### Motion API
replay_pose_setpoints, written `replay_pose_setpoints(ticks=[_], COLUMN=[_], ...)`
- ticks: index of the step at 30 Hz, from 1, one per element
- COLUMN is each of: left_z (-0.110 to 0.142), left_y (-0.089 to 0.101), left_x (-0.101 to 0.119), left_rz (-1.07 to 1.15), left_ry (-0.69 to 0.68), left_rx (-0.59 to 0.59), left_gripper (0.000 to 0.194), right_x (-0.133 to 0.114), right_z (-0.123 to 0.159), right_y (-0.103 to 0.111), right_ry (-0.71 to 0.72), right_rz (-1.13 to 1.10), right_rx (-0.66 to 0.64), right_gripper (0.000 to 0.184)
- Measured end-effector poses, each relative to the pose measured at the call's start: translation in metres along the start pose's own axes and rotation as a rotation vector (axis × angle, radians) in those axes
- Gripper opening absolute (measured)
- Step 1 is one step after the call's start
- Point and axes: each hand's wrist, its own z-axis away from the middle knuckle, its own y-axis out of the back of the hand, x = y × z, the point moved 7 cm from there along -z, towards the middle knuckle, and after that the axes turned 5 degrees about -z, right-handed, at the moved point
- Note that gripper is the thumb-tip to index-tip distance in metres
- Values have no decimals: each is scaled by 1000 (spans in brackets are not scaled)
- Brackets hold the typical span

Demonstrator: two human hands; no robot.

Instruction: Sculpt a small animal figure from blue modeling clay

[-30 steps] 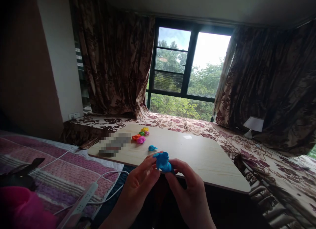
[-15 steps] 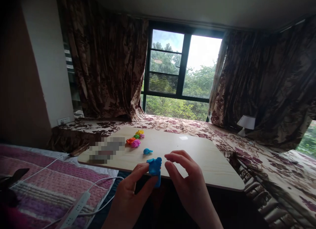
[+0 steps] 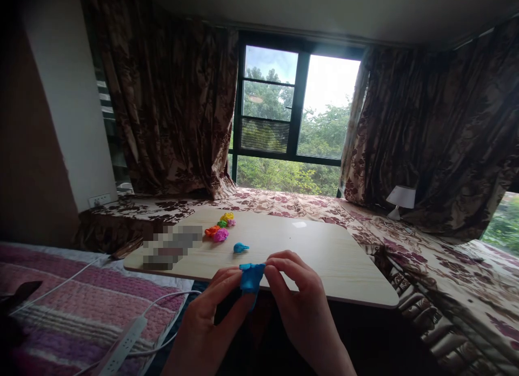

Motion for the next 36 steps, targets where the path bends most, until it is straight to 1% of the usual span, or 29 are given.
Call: replay_pose_setpoints(ticks=[4,8,11,13,17,19,21,24,27,32,36], left_z=[-1,0,1,2,3,3,3,3,3,3,4], left_y=[-1,0,-1,-1,-1,-2,-3,-4,-4,-3,-3], left_x=[-1,3,5,4,2,2,2,3,4,3,4], left_rz=[7,-22,-42,-37,-13,-7,-1,19,36,68,92], left_ry=[-5,-42,-52,-46,-22,-20,-22,-33,-49,-23,-13], left_rx=[-7,8,10,7,6,-8,-30,-43,-50,-45,-52], left_gripper=[28,27,25,25,23,23,23,27,29,25,28], right_x=[-4,-10,-9,-6,-4,-8,-14,-20,-21,-22,-24], right_z=[-2,-5,-4,-3,-4,-8,-12,-17,-19,-19,-20], right_y=[4,-3,-4,-4,3,9,11,6,1,-5,-4], right_ry=[-4,9,17,10,-12,-2,18,39,41,52,67], right_rz=[16,-15,-28,-40,4,36,45,46,64,69,65], right_rx=[-17,-47,-10,-2,-45,-55,-100,-210,-265,-295,-288], right_gripper=[16,9,7,9,15,18,16,12,16,12,15])
